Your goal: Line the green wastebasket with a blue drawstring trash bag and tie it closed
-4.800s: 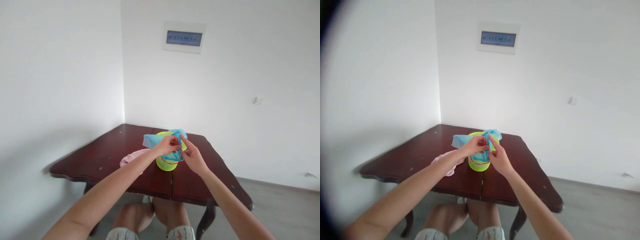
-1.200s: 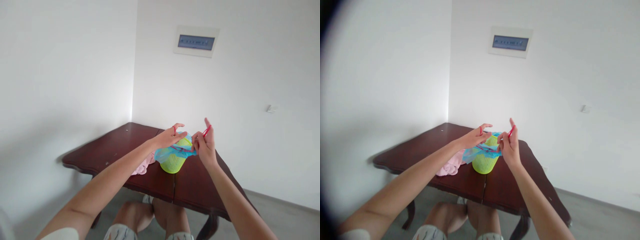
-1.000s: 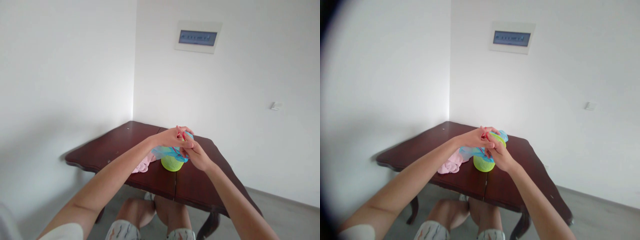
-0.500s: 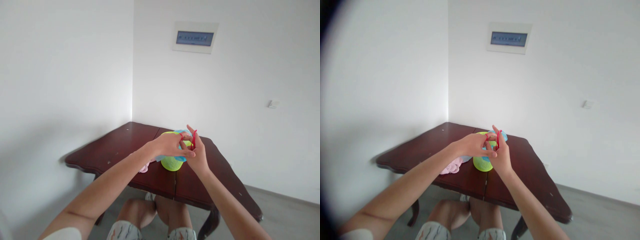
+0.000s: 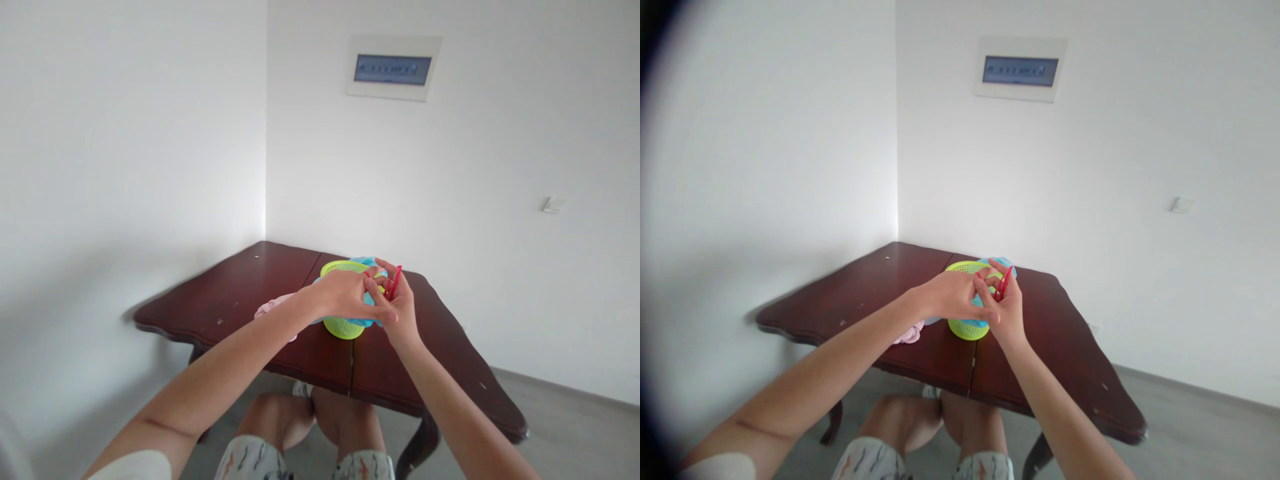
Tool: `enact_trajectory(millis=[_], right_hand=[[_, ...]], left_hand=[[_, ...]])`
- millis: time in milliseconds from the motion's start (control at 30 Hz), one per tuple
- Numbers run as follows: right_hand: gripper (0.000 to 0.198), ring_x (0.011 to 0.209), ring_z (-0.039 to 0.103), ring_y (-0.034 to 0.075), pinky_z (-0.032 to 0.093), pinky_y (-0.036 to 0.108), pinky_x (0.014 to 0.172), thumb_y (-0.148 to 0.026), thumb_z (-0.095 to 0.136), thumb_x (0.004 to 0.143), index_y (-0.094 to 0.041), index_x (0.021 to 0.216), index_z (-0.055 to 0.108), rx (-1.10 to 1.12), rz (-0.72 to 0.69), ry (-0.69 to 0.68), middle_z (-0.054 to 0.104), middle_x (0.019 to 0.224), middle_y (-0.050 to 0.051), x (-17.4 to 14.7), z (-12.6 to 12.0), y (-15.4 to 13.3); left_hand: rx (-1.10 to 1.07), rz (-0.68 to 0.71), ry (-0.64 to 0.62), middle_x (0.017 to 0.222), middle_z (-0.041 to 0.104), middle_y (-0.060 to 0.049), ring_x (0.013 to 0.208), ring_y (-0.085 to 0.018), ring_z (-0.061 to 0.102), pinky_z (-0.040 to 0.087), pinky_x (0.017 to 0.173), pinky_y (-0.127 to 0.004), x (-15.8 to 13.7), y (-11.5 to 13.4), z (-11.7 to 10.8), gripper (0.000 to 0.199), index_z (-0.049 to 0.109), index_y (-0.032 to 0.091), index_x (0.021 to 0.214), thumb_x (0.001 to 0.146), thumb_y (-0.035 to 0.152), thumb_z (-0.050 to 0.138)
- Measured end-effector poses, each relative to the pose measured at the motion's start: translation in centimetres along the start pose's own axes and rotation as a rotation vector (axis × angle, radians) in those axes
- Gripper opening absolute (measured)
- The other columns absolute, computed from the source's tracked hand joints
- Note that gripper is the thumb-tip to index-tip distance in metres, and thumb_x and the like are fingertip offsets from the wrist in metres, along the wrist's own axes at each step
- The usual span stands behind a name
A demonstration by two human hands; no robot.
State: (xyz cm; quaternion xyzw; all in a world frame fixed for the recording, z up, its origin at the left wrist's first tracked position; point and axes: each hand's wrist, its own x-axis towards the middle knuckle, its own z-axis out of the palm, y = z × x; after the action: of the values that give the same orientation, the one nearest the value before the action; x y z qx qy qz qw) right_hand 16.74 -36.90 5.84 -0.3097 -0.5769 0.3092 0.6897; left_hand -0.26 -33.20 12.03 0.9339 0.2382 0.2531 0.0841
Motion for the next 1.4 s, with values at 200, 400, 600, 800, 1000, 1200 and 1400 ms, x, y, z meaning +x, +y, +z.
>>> enact_trajectory(millis=[200,400,600,800,1000,1200,1400], right_hand=[[0.064,0.076,0.076,0.018,0.062,0.031,0.072,-0.054,0.095,0.098,-0.024,0.148,0.071,-0.029,-0.085,0.158,0.08,0.086,-0.001,0.3,-0.4,0.6],[0.06,0.068,0.07,0.016,0.052,0.027,0.061,-0.052,0.091,0.097,-0.022,0.142,0.066,-0.071,-0.061,0.312,0.076,0.085,-0.002,0.8,-1.1,1.8],[0.056,0.061,0.063,0.016,0.042,0.026,0.056,-0.051,0.088,0.094,-0.022,0.135,0.061,-0.089,0.017,0.245,0.075,0.082,-0.002,1.8,-2.0,1.9],[0.045,0.058,0.047,0.014,0.035,0.028,0.057,-0.055,0.073,0.104,-0.021,0.133,0.066,-0.214,0.023,0.078,0.059,0.068,-0.009,2.3,-3.1,1.0],[0.063,0.062,0.048,0.017,0.043,0.032,0.064,-0.049,0.047,0.121,-0.022,0.177,0.057,-0.384,-0.034,-0.451,0.059,0.069,-0.005,0.1,-2.4,-1.2],[0.084,0.047,0.041,0.014,0.027,0.027,0.051,-0.052,0.043,0.118,-0.015,0.192,0.029,-0.192,0.227,-0.586,0.069,0.063,-0.002,0.6,-2.6,-2.5],[0.086,0.044,0.037,0.013,0.017,0.026,0.047,-0.059,0.048,0.118,-0.022,0.193,0.029,-0.116,0.309,-0.681,0.067,0.065,-0.002,0.7,-3.2,-2.6]], left_hand=[[-0.067,-0.055,-0.025,0.083,0.075,-0.005,0.07,-0.024,0.066,0.041,0.066,-0.035,-0.7,-0.3,-0.1,0.061,0.08,0.021,0.119,0.104,0.08,0.075],[-0.228,0.017,0.261,0.092,0.077,0.0,0.073,-0.018,0.062,0.042,0.073,-0.031,-1.9,-2.4,1.5,0.036,0.073,0.025,0.14,0.121,0.052,0.058],[-0.304,-0.128,0.202,0.078,0.066,0.001,0.072,-0.021,0.059,0.034,0.067,-0.032,-1.1,-4.1,3.6,0.039,0.068,0.024,0.104,0.118,0.059,0.059],[-0.604,-0.152,0.392,0.067,0.049,0.003,0.066,-0.018,0.047,0.032,0.065,-0.031,0.8,-4.7,5.1,0.053,0.059,0.024,0.081,0.118,0.061,0.051],[-0.804,-0.13,0.278,0.068,0.07,-0.001,0.063,-0.02,0.064,0.049,0.062,-0.03,1.4,-3.3,5.0,0.029,0.073,0.023,0.091,0.11,0.043,0.064],[-0.88,0.006,0.021,0.075,0.083,-0.008,0.085,-0.027,0.084,0.066,0.093,-0.038,-0.6,-2.1,3.9,0.017,0.076,0.021,0.093,0.102,0.029,0.066],[-1.012,0.0,-0.051,0.094,0.086,-0.009,0.077,-0.028,0.086,0.067,0.076,-0.038,-1.2,-2.8,4.9,0.044,0.075,0.019,0.126,0.099,0.052,0.089]])
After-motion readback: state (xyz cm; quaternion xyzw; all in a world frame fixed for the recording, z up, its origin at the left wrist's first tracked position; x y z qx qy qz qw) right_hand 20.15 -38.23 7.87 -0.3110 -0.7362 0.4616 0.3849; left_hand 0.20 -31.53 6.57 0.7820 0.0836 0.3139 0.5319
